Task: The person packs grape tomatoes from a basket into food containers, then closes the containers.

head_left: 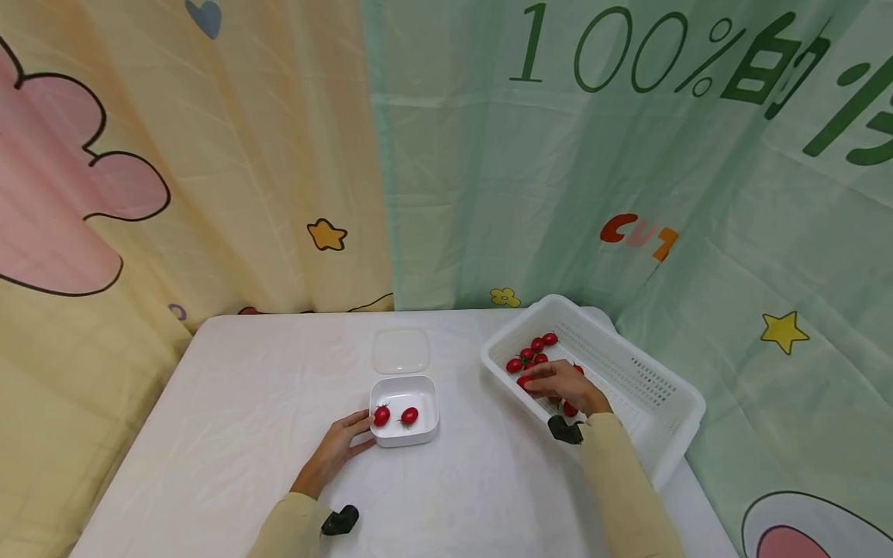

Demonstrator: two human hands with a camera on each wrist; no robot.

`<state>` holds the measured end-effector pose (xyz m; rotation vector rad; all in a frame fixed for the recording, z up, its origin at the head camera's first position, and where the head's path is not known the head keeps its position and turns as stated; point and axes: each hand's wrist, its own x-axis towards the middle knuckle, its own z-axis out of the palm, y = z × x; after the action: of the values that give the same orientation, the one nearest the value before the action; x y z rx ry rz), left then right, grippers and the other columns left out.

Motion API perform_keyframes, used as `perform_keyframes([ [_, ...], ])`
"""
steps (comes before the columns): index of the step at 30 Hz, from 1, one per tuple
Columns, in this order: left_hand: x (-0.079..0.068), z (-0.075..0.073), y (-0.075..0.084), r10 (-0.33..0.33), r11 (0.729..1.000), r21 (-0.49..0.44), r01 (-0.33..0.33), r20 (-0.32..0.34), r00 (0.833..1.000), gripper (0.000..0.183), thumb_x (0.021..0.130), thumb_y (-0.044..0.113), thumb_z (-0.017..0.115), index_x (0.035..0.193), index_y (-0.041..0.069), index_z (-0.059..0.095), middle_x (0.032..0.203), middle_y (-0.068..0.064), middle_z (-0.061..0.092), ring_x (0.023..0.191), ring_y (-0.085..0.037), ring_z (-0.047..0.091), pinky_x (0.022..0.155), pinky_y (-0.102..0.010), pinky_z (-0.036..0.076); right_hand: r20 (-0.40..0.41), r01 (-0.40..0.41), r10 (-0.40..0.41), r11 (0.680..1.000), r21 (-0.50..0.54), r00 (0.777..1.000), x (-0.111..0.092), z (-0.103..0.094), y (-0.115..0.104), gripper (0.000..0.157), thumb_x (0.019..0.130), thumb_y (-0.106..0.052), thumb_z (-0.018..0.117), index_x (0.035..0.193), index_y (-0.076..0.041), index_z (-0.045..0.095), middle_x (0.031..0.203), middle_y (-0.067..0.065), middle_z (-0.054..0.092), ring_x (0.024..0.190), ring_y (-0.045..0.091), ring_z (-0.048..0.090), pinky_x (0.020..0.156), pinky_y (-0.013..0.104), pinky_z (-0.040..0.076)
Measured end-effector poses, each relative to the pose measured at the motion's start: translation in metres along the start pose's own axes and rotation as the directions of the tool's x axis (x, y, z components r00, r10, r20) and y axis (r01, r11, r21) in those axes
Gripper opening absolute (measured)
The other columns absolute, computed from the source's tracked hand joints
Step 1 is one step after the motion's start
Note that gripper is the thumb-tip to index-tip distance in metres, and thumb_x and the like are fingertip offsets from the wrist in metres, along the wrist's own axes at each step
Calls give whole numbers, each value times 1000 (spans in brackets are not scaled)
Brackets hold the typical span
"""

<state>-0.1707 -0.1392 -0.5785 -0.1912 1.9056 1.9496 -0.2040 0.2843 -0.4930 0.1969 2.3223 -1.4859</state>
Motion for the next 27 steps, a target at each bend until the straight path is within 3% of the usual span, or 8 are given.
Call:
perform_keyframes([
  [5, 1, 0, -1, -2, 1000, -6, 2, 0, 1000, 55, 101, 21, 50, 141, -13, 33, 143, -31, 37, 126, -41, 44, 99, -47, 47, -46, 24, -22, 999, 36, 999, -1, 3, -3, 31, 87, -21, 72, 109, 0, 66, 99, 8, 72, 85, 23, 69, 93, 48, 50],
  [13, 1, 0, -2, -4, 1000, -9, 4, -5, 1000, 54, 101, 20, 49, 141, -13, 34, 143, -31, 37, 127, -42, 43, 99, -47, 47, -119, 12, -4, 998, 61, 993, -3, 10, -10, 35, 85, -21, 75, 114, -5, 67, 108, 12, 70, 86, 25, 68, 100, 57, 42],
  [19, 1, 0, -1, -7, 1000, -4, 7, -8, 1000, 54, 101, 20, 50, 141, -12, 34, 143, -30, 38, 127, -42, 44, 99, -47, 47, -131, 51, -38, 994, 98, 991, -4, 16, -16, 38, 87, -23, 73, 119, -3, 66, 112, 13, 69, 87, 24, 69, 102, 58, 41],
  [27, 0, 1, -1, -4, 1000, -11, 4, -6, 1000, 54, 100, 19, 51, 141, -12, 35, 143, -30, 38, 126, -42, 44, 99, -47, 47, -134, 133, -115, 982, 137, 984, -5, 26, -24, 37, 87, -23, 73, 116, -2, 67, 107, 12, 70, 90, 29, 68, 90, 41, 54],
])
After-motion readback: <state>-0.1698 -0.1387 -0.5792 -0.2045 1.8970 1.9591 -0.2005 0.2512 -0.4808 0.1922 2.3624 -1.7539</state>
